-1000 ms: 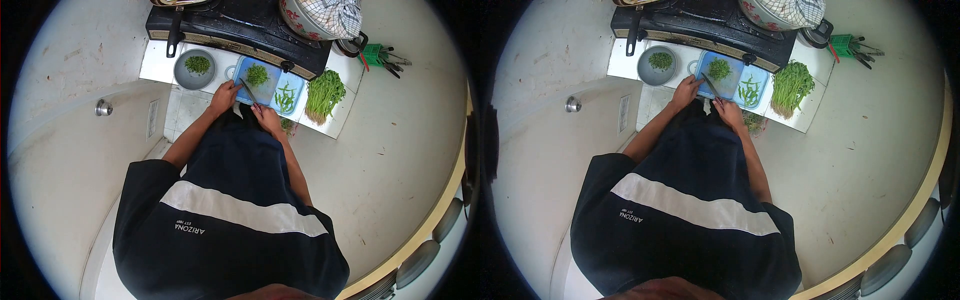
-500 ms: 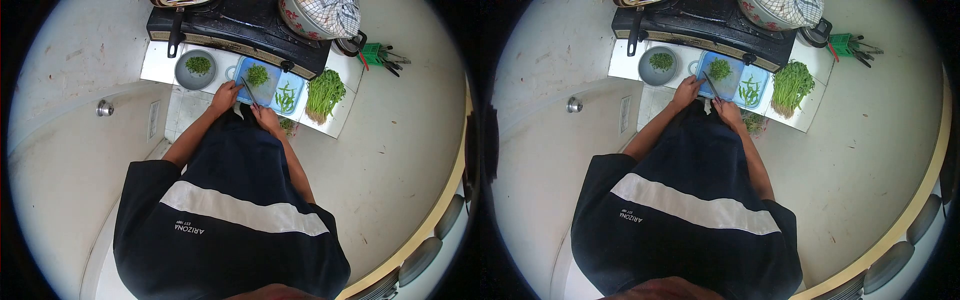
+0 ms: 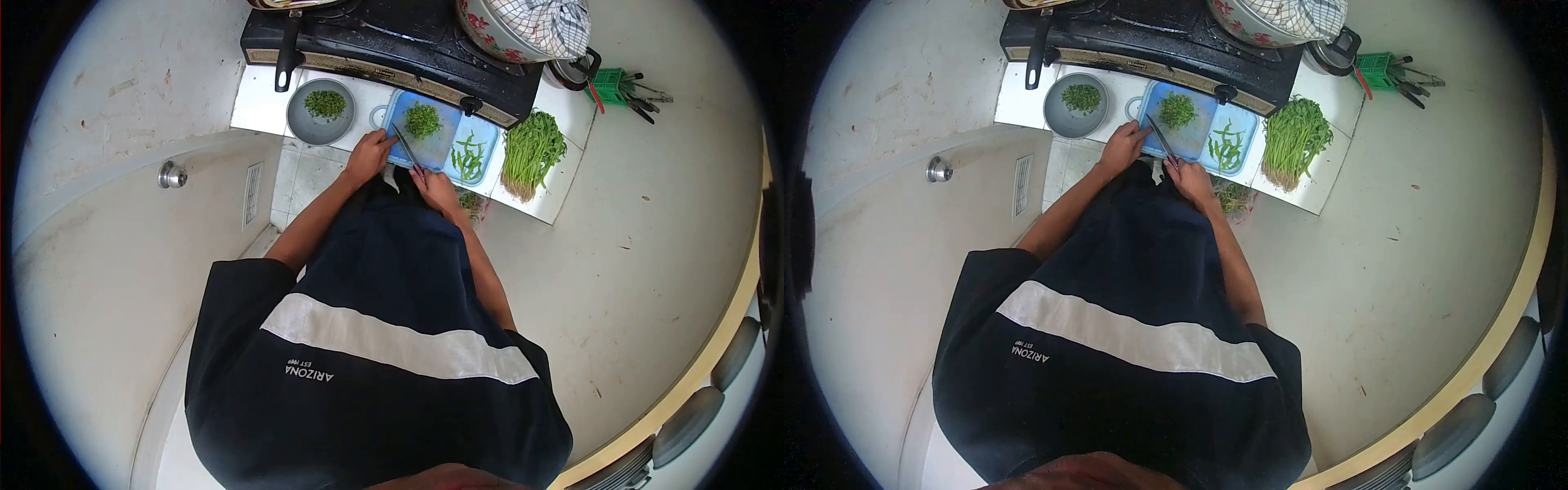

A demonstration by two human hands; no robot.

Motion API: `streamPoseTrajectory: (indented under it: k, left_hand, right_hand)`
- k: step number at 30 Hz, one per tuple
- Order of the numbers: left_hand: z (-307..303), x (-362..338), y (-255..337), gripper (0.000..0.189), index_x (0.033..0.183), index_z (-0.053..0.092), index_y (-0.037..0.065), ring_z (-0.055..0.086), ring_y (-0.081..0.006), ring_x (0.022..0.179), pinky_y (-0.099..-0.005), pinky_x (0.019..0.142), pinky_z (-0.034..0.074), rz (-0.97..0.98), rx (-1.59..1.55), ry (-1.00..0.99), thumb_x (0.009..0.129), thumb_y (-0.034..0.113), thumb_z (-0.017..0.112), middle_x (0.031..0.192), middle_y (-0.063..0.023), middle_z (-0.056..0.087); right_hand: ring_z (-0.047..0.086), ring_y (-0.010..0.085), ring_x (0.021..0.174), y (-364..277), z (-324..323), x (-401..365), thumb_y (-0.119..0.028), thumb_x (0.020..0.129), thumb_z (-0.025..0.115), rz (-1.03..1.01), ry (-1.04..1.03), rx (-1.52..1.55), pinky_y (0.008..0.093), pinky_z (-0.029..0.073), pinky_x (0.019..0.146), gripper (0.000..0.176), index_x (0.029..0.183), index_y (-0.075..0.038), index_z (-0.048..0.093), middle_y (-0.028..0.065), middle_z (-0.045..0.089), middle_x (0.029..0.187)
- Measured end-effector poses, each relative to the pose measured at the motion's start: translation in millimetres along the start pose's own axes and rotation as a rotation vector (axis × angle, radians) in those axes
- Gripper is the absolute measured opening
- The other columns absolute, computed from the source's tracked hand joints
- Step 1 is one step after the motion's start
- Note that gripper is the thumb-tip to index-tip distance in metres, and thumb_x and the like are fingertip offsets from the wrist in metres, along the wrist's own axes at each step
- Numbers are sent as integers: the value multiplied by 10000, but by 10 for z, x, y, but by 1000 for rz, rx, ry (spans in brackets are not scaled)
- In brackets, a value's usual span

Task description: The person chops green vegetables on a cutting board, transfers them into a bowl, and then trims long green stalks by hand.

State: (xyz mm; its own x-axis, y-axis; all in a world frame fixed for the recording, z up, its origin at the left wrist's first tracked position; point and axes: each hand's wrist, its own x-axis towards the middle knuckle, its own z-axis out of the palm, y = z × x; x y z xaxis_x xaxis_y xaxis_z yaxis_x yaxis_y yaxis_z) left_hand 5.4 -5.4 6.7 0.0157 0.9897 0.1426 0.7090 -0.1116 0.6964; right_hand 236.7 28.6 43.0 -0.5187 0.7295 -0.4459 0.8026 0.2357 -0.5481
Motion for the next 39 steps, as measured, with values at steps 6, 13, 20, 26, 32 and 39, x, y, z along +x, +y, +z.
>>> streamPoseTrajectory:
  k: [6, 13, 20, 26, 32, 39]
  left_hand:
    - [5, -6, 17, 348, 1190, 741, 28, 614, -306, 866, -428, 828, 523, -23, 4, -10, 853, -14, 663, 886, -118, 556]
    - [-1, 0, 9, 328, 1176, 751, 34, 617, -313, 852, -432, 812, 526, -42, -58, -33, 868, -14, 649, 867, -126, 552]
    - [46, -19, -44, 306, 1154, 749, 26, 626, -321, 862, -432, 820, 527, -36, -32, -19, 868, -10, 646, 877, -127, 573]
    - [49, -21, -41, 291, 1140, 748, 23, 628, -326, 868, -433, 827, 527, -32, -39, -8, 867, -10, 651, 879, -126, 574]
    - [35, -10, -29, 286, 1139, 747, 26, 628, -325, 870, -434, 825, 530, -13, -22, -2, 871, -7, 652, 888, -127, 580]
    - [-8, -7, -8, 299, 1155, 744, 27, 635, -335, 878, -442, 826, 532, -22, -31, -23, 871, -3, 655, 901, -134, 593]
  right_hand:
    - [688, 513, 823, 31, 69, 45, -475, 1056, 510, -1, -8, -8, 587, 551, 797, 563, 969, 41, 717, 325, 694, 837]
    - [685, 520, 822, 91, 21, -30, -480, 1050, 527, 45, 45, 60, 587, 543, 787, 552, 980, 32, 721, 333, 690, 829]
    - [678, 516, 777, -8, -15, -41, -468, 1045, 544, -14, 19, 78, 576, 541, 769, 559, 933, 55, 705, 317, 679, 775]
    - [678, 509, 769, 3, 34, 77, -459, 1040, 558, -44, 22, 20, 578, 540, 761, 560, 875, 56, 704, 319, 674, 770]
    - [681, 504, 815, 42, 70, 21, -461, 1042, 554, -35, 32, 8, 583, 541, 771, 562, 863, 49, 709, 328, 680, 805]
    - [684, 507, 801, 13, 25, 84, -470, 1042, 550, 22, 46, 51, 585, 541, 757, 558, 907, 48, 708, 318, 684, 797]
